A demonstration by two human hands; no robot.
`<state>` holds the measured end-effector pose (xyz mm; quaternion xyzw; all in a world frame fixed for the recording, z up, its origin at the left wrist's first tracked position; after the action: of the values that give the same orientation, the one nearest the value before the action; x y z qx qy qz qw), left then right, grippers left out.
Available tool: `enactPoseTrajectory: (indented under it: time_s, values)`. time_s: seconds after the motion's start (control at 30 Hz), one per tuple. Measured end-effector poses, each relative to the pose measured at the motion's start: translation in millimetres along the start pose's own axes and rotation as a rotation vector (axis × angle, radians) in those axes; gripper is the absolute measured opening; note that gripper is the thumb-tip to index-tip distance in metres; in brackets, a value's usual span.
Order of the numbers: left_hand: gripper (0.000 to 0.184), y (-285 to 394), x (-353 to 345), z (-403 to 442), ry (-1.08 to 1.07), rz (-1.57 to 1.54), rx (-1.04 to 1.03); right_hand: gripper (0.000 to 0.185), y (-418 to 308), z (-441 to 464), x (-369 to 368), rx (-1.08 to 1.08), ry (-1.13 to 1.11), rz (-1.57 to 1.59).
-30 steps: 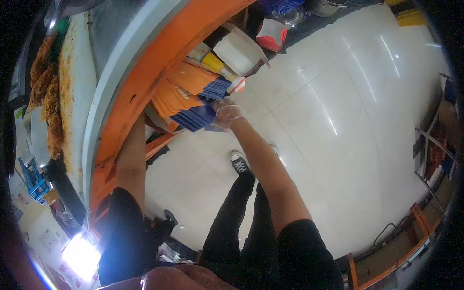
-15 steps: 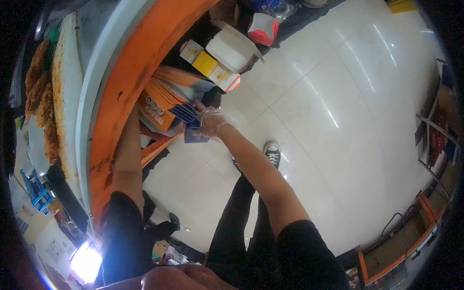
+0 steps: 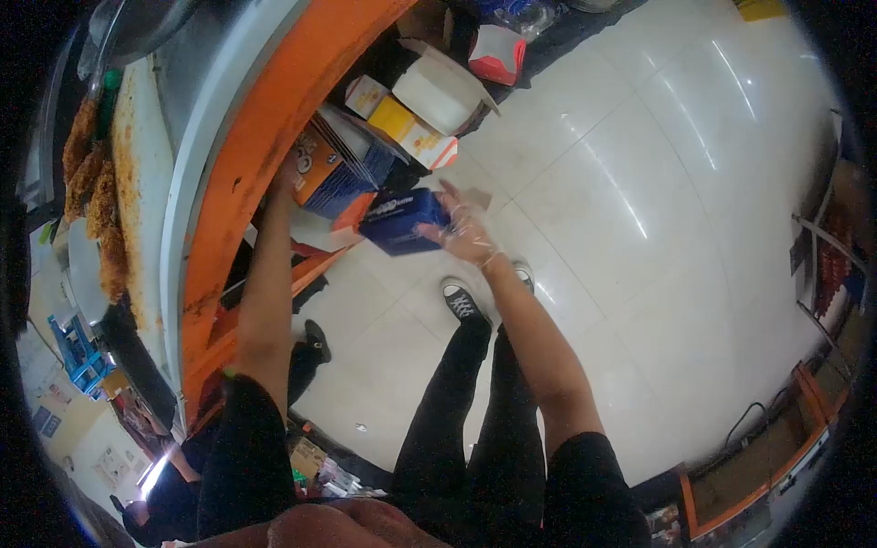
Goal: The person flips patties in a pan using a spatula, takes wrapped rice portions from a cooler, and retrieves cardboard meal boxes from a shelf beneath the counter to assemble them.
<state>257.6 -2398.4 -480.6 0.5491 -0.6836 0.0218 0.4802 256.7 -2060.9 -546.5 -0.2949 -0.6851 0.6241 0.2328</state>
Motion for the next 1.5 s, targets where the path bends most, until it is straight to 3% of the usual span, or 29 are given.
enactPoseTrajectory:
  time_s: [0.07,0.2,0.33,0.47,0.53,0.6,0.7,0.8,0.9,1.0,1.23,1.33,1.43,1.5]
  values:
    - [0.057,4.0,-2.5,-0.2,-0.006,0.01,-0.011,0.062,-18.9,12.6,8.9,0.154,-0.083,-0.127]
    - [0.056,12.0,-8.6,2.1,-0.021,0.028,-0.027,0.065,-86.5,35.0,7.3,0.203,-0.317,-0.324]
    - [0.05,22.1,-8.6,-1.5,-0.001,0.163,-0.098,0.065,-98.1,68.4,-5.0,0.255,-0.354,-0.46]
    - [0.046,69.9,-28.2,-22.8,-0.108,0.276,-0.434,0.066,-106.8,76.7,-7.6,0.286,-0.358,-0.523]
    - [0.045,109.6,-37.7,-41.1,-0.114,0.363,-0.482,0.067,-99.6,81.1,-12.9,0.307,-0.347,-0.443]
    - [0.045,121.7,-37.2,-47.4,-0.015,0.511,-0.454,0.066,-96.6,87.5,-22.7,0.296,-0.343,-0.393]
    - [0.045,128.9,-48.1,-52.3,-0.229,0.202,-0.133,0.065,-100.5,87.6,-23.3,0.277,-0.334,-0.382]
    - [0.046,89.3,-49.8,-26.9,0.016,0.119,-0.377,0.066,-101.6,87.1,-18.9,0.296,-0.306,-0.388]
    - [0.046,72.2,-39.4,-29.3,-0.018,0.015,-0.338,0.066,-96.3,85.5,-15.1,0.286,-0.287,-0.347]
    - [0.052,55.5,-29.9,-29.9,-0.019,0.13,-0.22,0.066,-98.8,84.9,-13.1,0.273,-0.301,-0.347]
    - [0.056,53.7,-23.8,-35.2,0.039,0.218,-0.188,0.072,-107.4,95.9,-16.3,0.287,-0.286,-0.439]
    - [0.056,42.6,-26.2,-33.0,-0.037,0.073,-0.117,0.071,-109.7,109.4,-25.3,0.309,-0.304,-0.5]
    - [0.057,40.0,-17.0,-45.9,0.084,0.254,-0.079,0.07,-116.8,109.0,-25.9,0.306,-0.301,-0.516]
    - [0.058,44.0,-14.0,-58.8,0.014,0.3,-0.058,0.069,-125.6,103.5,-26.2,0.294,-0.315,-0.567]
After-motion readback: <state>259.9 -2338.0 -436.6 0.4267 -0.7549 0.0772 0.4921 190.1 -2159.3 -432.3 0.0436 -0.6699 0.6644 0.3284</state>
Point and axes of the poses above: each hand's wrist, its own z-axis towards the middle knuckle, its own x-axis out of the back of the hand, y = z × x, the point moved 8 cm from there along z, towards the middle knuckle, and after that the axes turned 10 degrees about x, right-handed, at the moved point
